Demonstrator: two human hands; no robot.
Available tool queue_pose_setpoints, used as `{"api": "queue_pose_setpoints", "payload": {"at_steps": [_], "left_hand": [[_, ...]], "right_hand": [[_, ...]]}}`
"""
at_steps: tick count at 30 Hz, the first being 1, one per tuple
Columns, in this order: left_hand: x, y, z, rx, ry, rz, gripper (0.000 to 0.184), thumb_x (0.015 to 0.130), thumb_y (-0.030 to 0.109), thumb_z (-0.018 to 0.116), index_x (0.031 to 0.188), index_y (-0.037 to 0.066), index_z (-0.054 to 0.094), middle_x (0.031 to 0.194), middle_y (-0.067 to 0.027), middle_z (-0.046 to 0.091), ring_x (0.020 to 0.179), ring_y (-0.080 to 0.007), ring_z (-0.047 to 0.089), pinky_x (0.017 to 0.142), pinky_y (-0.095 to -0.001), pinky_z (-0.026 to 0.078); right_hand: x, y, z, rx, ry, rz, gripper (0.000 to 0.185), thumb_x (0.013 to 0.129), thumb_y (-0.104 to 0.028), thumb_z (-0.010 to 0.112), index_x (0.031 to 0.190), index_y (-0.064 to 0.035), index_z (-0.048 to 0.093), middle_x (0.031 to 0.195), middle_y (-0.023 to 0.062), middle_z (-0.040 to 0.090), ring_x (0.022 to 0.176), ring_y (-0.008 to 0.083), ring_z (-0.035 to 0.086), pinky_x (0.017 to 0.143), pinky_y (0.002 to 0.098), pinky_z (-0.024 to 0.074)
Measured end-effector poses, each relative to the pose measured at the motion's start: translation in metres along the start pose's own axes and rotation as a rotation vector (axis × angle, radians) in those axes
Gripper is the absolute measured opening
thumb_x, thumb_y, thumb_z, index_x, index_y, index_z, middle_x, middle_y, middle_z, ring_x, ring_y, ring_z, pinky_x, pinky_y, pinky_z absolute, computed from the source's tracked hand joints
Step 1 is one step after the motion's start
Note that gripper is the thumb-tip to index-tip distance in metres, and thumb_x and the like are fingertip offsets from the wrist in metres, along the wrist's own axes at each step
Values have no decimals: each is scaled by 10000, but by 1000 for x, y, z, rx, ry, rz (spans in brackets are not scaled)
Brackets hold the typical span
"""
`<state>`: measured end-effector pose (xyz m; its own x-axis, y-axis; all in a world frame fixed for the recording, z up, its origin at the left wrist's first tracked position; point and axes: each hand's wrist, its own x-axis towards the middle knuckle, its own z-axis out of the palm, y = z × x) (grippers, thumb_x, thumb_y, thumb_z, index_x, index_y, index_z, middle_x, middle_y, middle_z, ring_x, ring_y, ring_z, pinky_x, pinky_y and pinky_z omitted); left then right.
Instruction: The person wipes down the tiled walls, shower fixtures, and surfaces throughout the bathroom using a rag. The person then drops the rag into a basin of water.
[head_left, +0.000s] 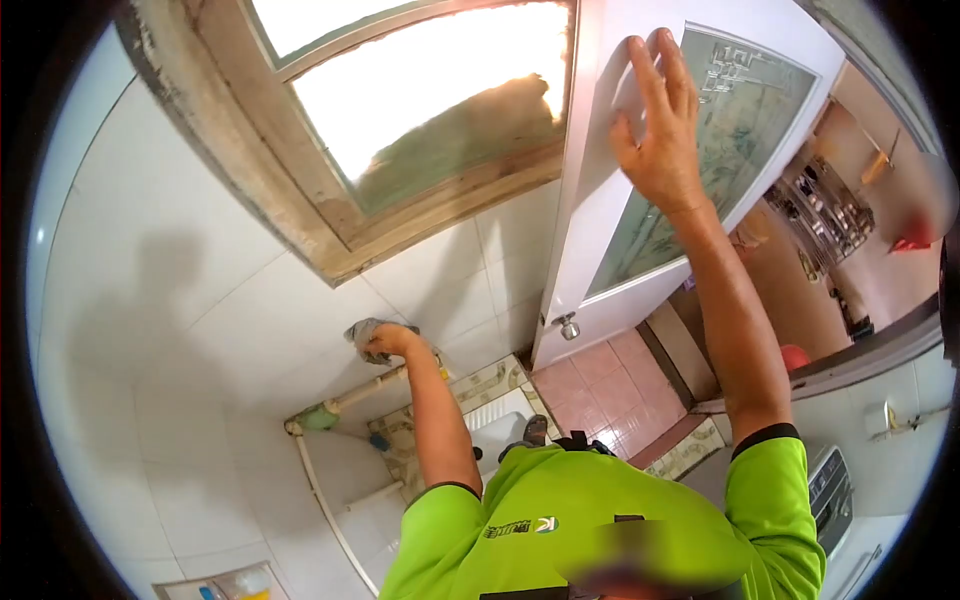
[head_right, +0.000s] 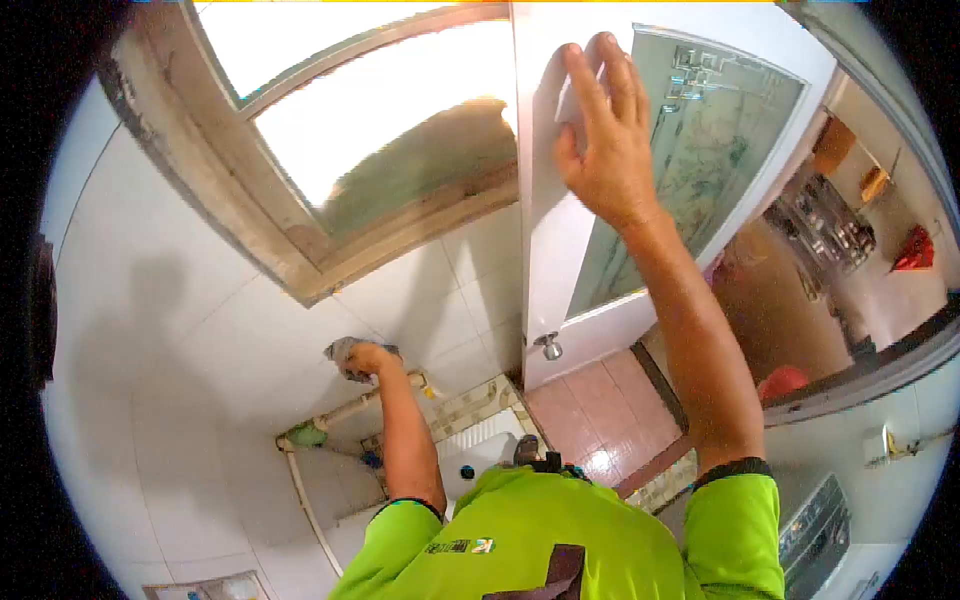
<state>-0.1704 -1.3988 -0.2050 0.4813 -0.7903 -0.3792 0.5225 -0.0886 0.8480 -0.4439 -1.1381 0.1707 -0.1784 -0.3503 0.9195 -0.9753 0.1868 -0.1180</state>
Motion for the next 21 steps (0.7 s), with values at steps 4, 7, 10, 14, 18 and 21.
{"api": "queue_pose_setpoints", "payload": {"at_steps": [4, 7, 10, 14, 18, 21], "left_hand": [[-15, -18, 6, 264, 206, -41, 524, 1055, 299, 315, 1465, -20, 379, 1410, -245, 506, 1138, -372, 578, 979, -453, 495], [-42, -30, 17, 568, -9, -302, 487, 1012, 402, 374, 1380, 160, 581, 1410, -56, 580, 1162, -294, 599, 1014, -479, 462], [-93, -52, 43, -25, -171, -544, 570, 984, 488, 377, 1380, 110, 534, 1355, -85, 584, 1162, -342, 597, 925, -539, 521], [-153, -60, 64, -113, -362, -672, 550, 984, 489, 405, 1352, 102, 535, 1347, -89, 578, 1170, -327, 588, 923, -520, 535], [-222, -7, 85, -62, -610, -833, 429, 973, 380, 452, 1339, 195, 577, 1353, -28, 593, 1207, -230, 580, 1099, -530, 402], [-267, 50, 90, -21, -718, -713, 411, 987, 359, 463, 1302, 133, 598, 1235, -28, 650, 1147, -205, 600, 1048, -455, 463]], "right_hand": [[-7, -5, -7, -4, -36, -16, 810, 811, 13, 652, 1541, -233, 402, 1645, 133, 234, 1497, 395, 240, 1210, 470, 280], [-5, -4, -15, 20, -86, 13, 823, 817, 32, 615, 1561, -225, 376, 1662, 108, 202, 1528, 320, 206, 1204, 455, 306], [-2, -3, -19, 82, -115, -17, 792, 799, -23, 646, 1530, -231, 424, 1655, 121, 225, 1500, 368, 263, 1189, 427, 329], [-2, 3, -33, 96, -246, 31, 724, 814, -41, 627, 1500, -209, 466, 1644, 109, 258, 1467, 356, 334, 1160, 426, 377], [-26, 6, -64, 182, -502, 205, 598, 863, -62, 651, 1445, -118, 527, 1620, 151, 310, 1385, 381, 463, 1116, 440, 437], [-94, 21, -96, 153, -790, 318, 425, 909, -182, 653, 1308, -36, 628, 1274, 222, 655, 1206, 357, 620, 983, 418, 529]]}}
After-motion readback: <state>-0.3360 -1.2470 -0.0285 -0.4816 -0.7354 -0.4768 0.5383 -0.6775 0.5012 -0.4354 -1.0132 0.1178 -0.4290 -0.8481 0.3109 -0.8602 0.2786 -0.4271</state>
